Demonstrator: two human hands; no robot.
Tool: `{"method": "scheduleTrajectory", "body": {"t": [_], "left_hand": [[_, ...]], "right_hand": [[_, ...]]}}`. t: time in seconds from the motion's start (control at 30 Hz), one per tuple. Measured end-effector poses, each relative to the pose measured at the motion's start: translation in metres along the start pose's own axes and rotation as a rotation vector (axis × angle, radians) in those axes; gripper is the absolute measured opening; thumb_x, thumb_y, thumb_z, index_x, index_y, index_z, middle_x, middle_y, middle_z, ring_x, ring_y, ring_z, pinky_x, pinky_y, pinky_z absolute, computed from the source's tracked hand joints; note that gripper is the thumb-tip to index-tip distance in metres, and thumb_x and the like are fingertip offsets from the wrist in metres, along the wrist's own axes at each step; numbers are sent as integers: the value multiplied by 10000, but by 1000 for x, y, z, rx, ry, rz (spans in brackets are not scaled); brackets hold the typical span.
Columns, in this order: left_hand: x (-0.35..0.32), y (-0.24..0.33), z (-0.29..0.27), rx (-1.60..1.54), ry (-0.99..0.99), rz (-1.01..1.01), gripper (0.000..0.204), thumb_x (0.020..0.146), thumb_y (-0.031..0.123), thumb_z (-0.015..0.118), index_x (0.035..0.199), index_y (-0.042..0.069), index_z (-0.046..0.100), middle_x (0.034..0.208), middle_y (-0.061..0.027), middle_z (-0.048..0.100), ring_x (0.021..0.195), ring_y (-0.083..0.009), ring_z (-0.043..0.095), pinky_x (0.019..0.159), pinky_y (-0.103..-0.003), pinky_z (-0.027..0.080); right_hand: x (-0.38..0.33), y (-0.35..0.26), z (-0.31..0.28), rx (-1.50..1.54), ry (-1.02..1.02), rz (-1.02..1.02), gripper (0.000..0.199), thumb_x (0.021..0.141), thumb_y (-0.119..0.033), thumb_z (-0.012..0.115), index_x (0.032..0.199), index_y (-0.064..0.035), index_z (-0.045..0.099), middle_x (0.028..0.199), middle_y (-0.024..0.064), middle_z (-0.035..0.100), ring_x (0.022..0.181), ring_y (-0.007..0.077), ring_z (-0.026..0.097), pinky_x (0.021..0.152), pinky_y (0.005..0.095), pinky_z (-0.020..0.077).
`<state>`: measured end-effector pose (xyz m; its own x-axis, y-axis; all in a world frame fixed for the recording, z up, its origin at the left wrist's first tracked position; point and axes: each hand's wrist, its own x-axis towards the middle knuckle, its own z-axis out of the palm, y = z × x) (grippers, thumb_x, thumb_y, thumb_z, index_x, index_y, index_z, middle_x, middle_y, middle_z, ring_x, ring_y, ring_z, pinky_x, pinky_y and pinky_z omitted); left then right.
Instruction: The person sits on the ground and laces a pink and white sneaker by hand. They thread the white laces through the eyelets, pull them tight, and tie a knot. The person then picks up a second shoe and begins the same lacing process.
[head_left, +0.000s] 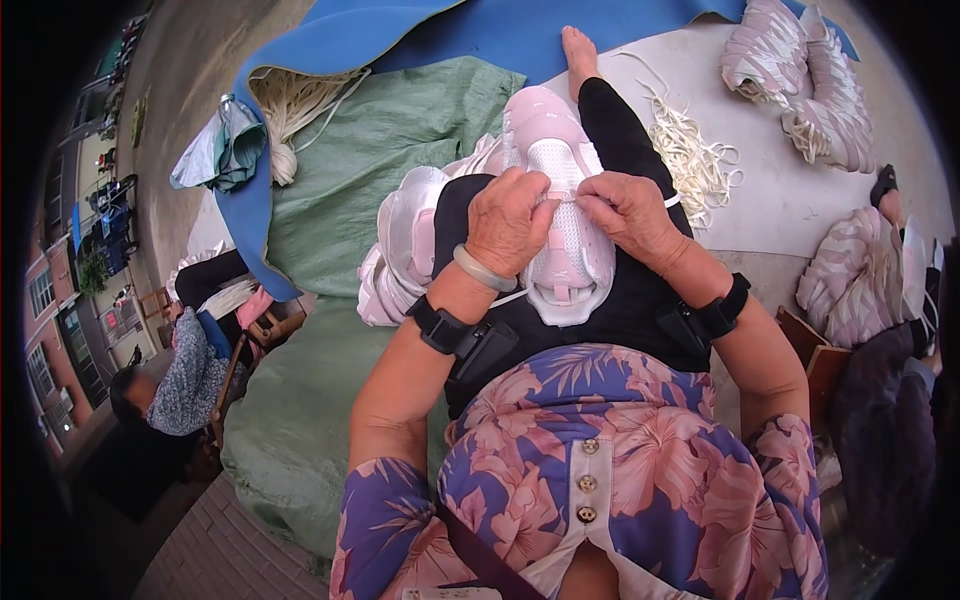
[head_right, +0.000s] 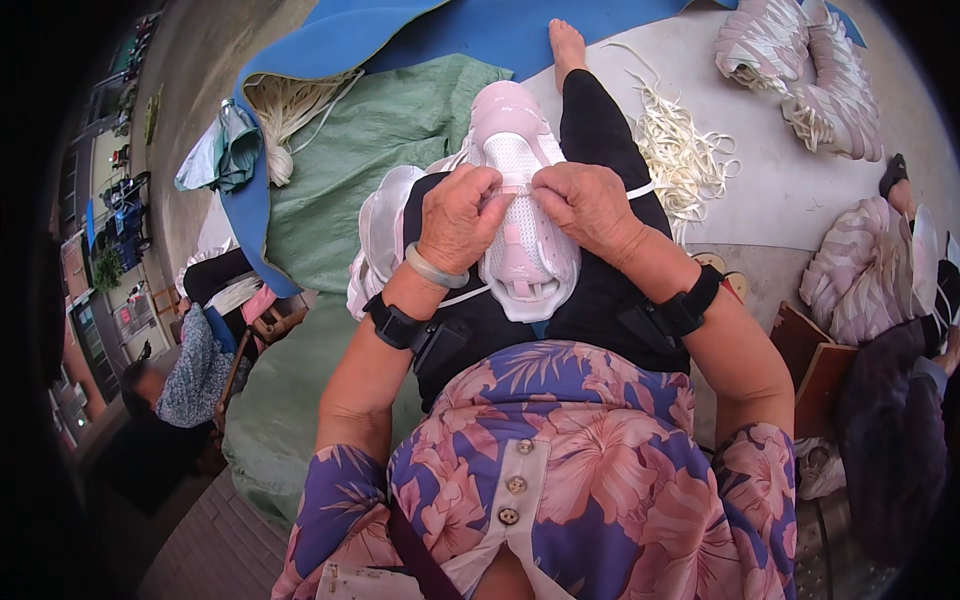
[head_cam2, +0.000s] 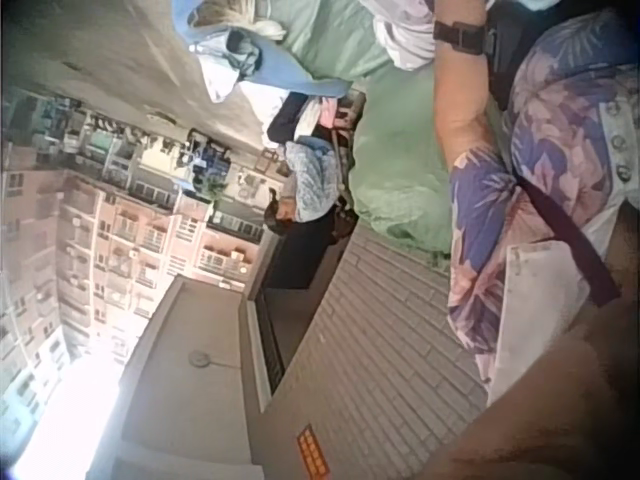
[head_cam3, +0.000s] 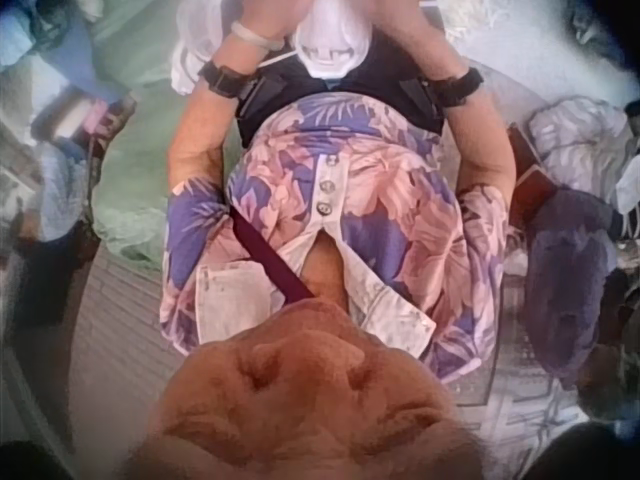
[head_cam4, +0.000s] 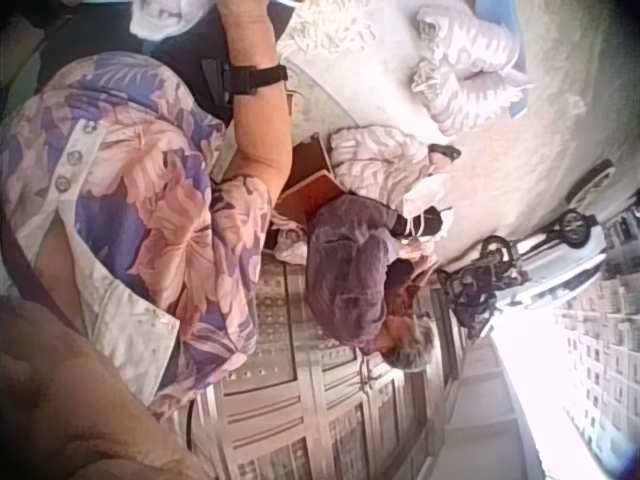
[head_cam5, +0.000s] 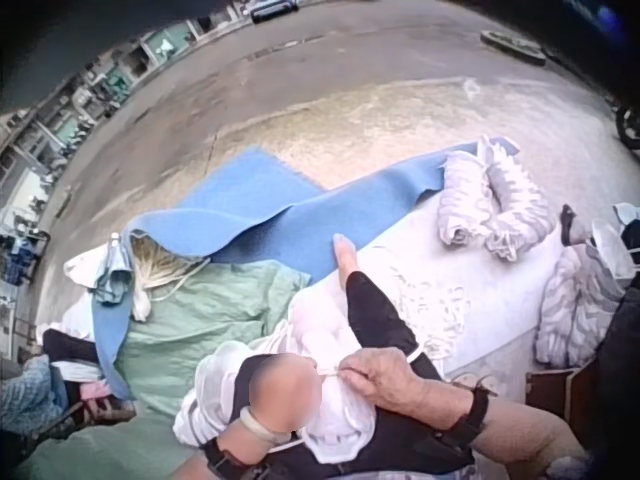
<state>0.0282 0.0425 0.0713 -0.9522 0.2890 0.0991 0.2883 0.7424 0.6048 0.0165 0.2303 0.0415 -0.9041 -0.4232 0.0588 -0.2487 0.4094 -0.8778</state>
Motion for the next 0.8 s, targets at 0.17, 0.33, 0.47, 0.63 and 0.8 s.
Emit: {"method": "scheduleTrajectory", "body": {"t": [0.17, 0.33, 0.47, 0.63, 0.8], "left_hand": [[0, -1, 2, 74, 15, 93, 165, 711, 81, 658, 840, 59, 558, 720, -93, 530, 631, -273, 555, 553, -352, 439], [-2, -3, 6, 91, 17, 118, 183, 719, 83, 643, 861, 57, 530, 740, -108, 514, 654, -299, 552, 567, -373, 449], [-3, -5, 9, 90, 4, 105, 180, 731, 102, 623, 870, 60, 516, 767, -121, 506, 684, -307, 556, 579, -380, 460], [-1, -6, 12, 35, 46, 75, 161, 707, 60, 636, 821, 46, 523, 707, -111, 519, 624, -295, 548, 549, -363, 444], [-1, -6, 11, -26, 29, 7, 147, 710, 71, 643, 796, 43, 528, 706, -102, 537, 610, -268, 557, 543, -339, 448]], "right_hand": [[-2, -1, 3, -25, 35, -9, 115, 791, -164, 553, 791, -62, 605, 735, 109, 606, 693, 303, 601, 607, 377, 467], [-4, -2, 9, -16, 103, -12, 104, 789, -159, 546, 777, -61, 580, 713, 115, 590, 675, 307, 593, 591, 384, 458], [-5, -2, 12, -17, 126, 4, 103, 789, -158, 543, 778, -59, 570, 713, 122, 582, 671, 312, 587, 586, 389, 454], [-6, -2, 14, 21, 146, 21, 107, 793, -157, 541, 782, -54, 566, 718, 126, 579, 674, 315, 584, 585, 393, 451], [-5, -4, 16, -26, 152, 39, 99, 795, -151, 538, 785, -53, 553, 715, 129, 576, 674, 317, 583, 584, 401, 448]]}}
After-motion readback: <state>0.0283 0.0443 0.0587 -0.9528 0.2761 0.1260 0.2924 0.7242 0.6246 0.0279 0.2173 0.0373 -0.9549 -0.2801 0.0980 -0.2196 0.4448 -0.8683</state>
